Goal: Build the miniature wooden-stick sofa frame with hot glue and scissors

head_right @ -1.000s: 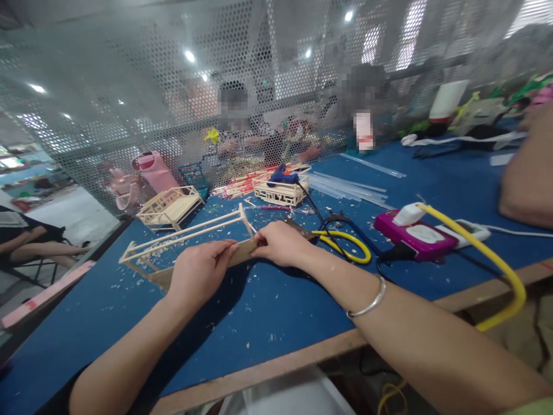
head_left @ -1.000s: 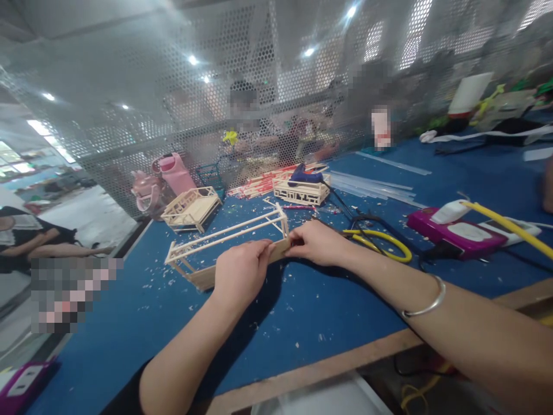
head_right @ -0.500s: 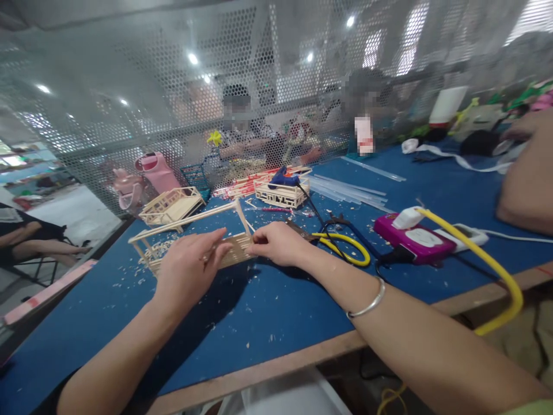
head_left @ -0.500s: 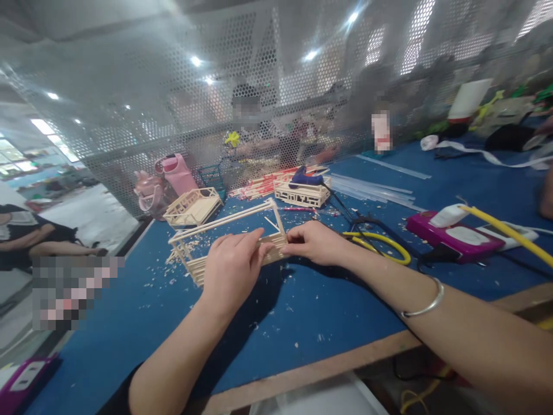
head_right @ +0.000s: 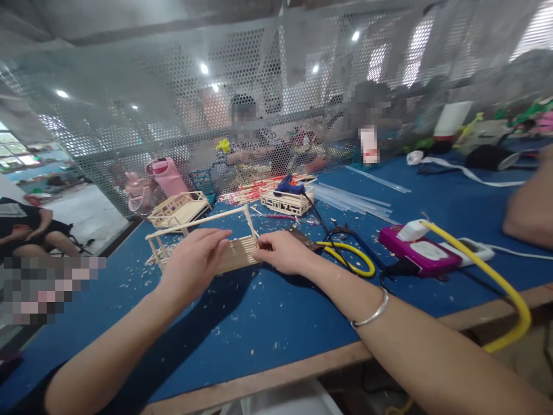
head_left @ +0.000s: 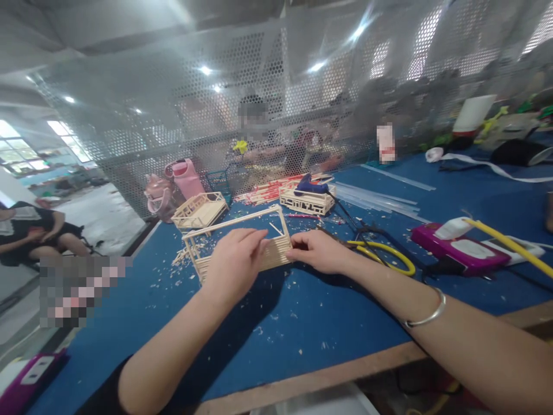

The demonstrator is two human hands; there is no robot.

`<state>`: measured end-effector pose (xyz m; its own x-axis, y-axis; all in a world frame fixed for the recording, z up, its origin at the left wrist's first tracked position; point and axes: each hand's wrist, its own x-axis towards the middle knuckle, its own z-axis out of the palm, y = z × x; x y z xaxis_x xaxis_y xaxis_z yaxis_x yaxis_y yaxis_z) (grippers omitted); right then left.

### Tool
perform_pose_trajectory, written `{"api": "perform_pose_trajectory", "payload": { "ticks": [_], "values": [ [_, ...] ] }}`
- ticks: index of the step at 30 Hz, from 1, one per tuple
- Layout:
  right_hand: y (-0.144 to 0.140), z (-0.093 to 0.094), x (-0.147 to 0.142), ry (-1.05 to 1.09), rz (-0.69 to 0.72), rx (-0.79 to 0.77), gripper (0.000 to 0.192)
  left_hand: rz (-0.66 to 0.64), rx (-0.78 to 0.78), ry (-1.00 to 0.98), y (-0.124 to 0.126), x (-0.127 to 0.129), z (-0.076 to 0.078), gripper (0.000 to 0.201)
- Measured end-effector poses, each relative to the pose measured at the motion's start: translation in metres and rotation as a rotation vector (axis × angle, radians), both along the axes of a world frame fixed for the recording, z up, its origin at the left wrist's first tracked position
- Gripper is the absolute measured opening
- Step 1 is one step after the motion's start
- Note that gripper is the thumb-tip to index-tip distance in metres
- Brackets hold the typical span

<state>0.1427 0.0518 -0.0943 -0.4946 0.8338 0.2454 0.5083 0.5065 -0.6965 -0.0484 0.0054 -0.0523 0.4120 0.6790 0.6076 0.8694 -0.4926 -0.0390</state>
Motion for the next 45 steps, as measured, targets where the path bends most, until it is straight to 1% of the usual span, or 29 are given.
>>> {"api": "perform_pose_trajectory", "payload": {
  "ticks": [3, 5, 7, 12, 19, 21, 22, 25, 26, 27, 28, 29, 31, 33, 34, 35, 37, 39, 41, 43, 45],
  "values": [
    [0.0, 0.0, 0.0, -0.004, -0.01, 0.016, 0.022, 0.088, -0.228, 0.003, 0.006, 0.025, 0.0, 0.026],
    [-0.001, 0.001, 0.0, -0.02, -0.022, 0.036, 0.023, 0.119, -0.307, -0.035, 0.009, 0.031, 0.0, 0.025],
    [-0.003, 0.002, 0.0, -0.041, -0.032, 0.066, 0.024, 0.112, -0.32, -0.068, 0.011, 0.031, 0.0, 0.025],
    [-0.007, 0.005, 0.0, -0.109, -0.055, 0.145, 0.023, 0.098, -0.292, -0.102, 0.008, 0.027, -0.002, 0.025],
    [-0.009, 0.007, 0.0, -0.15, -0.061, 0.16, 0.019, 0.105, -0.284, -0.08, 0.009, 0.029, -0.006, 0.026],
    [-0.008, 0.007, 0.0, -0.135, -0.049, 0.15, 0.02, 0.112, -0.241, -0.068, 0.007, 0.03, -0.006, 0.025],
    [-0.008, 0.006, 0.0, -0.122, -0.044, 0.138, 0.02, 0.099, -0.193, -0.065, 0.005, 0.029, -0.006, 0.025],
    [-0.006, 0.006, 0.001, -0.096, -0.044, 0.084, 0.021, -0.009, 0.034, -0.112, -0.01, 0.021, -0.001, 0.026],
    [-0.006, 0.006, 0.001, -0.098, -0.051, 0.06, 0.022, -0.035, 0.111, -0.157, -0.015, 0.014, 0.002, 0.025],
    [-0.005, 0.006, 0.001, -0.103, -0.061, 0.033, 0.023, -0.032, 0.18, -0.221, -0.019, 0.005, 0.004, 0.023],
    [-0.005, 0.005, 0.001, -0.107, -0.068, 0.008, 0.023, 0.004, 0.236, -0.301, -0.022, -0.007, 0.005, 0.022],
    [-0.004, 0.005, 0.001, -0.11, -0.074, -0.011, 0.023, 0.069, 0.275, -0.396, -0.022, -0.02, 0.005, 0.02],
    [-0.004, 0.003, 0.001, -0.116, -0.078, -0.03, 0.022, 0.226, 0.296, -0.623, -0.018, -0.049, 0.001, 0.02],
    [-0.004, 0.002, 0.001, -0.119, -0.079, -0.041, 0.022, 0.294, 0.151, -0.798, -0.011, -0.076, -0.007, 0.024],
    [-0.004, 0.002, 0.0, -0.116, -0.082, -0.052, 0.023, 0.312, 0.11, -0.822, -0.008, -0.088, -0.011, 0.026],
    [-0.004, 0.001, 0.0, -0.108, -0.083, -0.069, 0.024, 0.322, 0.065, -0.851, -0.005, -0.096, -0.016, 0.027],
    [-0.005, 0.001, 0.0, -0.075, -0.078, -0.118, 0.028, 0.333, -0.003, -0.964, -0.004, -0.106, -0.022, 0.032],
    [-0.005, 0.0, -0.001, -0.032, -0.066, -0.184, 0.032, 0.323, -0.125, -1.154, -0.006, -0.107, -0.024, 0.041],
    [-0.004, -0.002, -0.001, 0.002, -0.062, -0.228, 0.037, 0.302, -0.329, -1.303, -0.009, -0.103, -0.023, 0.052],
    [-0.003, -0.004, -0.001, 0.018, -0.064, -0.237, 0.04, 0.273, -0.549, -1.348, -0.013, -0.098, -0.022, 0.058],
    [-0.003, -0.006, -0.001, 0.019, -0.067, -0.227, 0.042, 0.228, -0.702, -1.325, -0.016, -0.094, -0.021, 0.055]
  ]
}}
